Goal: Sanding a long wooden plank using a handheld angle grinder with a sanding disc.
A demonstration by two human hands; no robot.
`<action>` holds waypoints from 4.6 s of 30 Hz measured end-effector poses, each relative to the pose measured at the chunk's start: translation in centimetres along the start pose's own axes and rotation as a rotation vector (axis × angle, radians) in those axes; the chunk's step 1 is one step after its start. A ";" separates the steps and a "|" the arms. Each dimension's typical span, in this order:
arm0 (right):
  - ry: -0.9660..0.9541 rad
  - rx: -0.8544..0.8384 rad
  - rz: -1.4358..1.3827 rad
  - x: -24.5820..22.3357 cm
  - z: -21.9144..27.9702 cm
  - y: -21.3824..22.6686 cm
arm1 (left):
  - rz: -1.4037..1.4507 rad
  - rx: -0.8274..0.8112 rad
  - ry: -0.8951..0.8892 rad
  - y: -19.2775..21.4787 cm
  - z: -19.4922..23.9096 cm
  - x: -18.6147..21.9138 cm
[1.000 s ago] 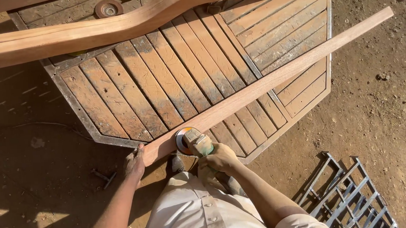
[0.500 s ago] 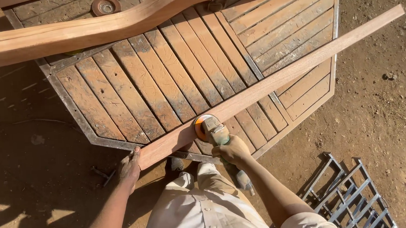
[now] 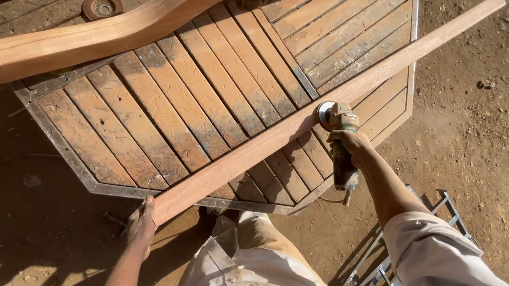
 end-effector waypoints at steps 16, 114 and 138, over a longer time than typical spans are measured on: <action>-0.064 -0.311 0.470 5.1 6.6 -9.5 | 0.109 0.031 -0.069 -0.7 2.9 1.4; 0.082 -0.230 0.254 4.4 -2.3 3.7 | 0.228 0.226 -0.091 -2.8 0.0 0.9; 0.107 -0.211 -0.034 0.9 -1.7 -0.3 | 0.239 0.146 -0.188 -2.6 -1.8 -0.3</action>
Point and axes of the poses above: each hand's wrist, its own z-axis away from the middle knuckle, its own y-axis out of the back of the hand, x = y × z, the point moved 4 cm from there along -z, towards the middle knuckle, and after that the axes turned 14 degrees about -x, right-handed, at the moved point
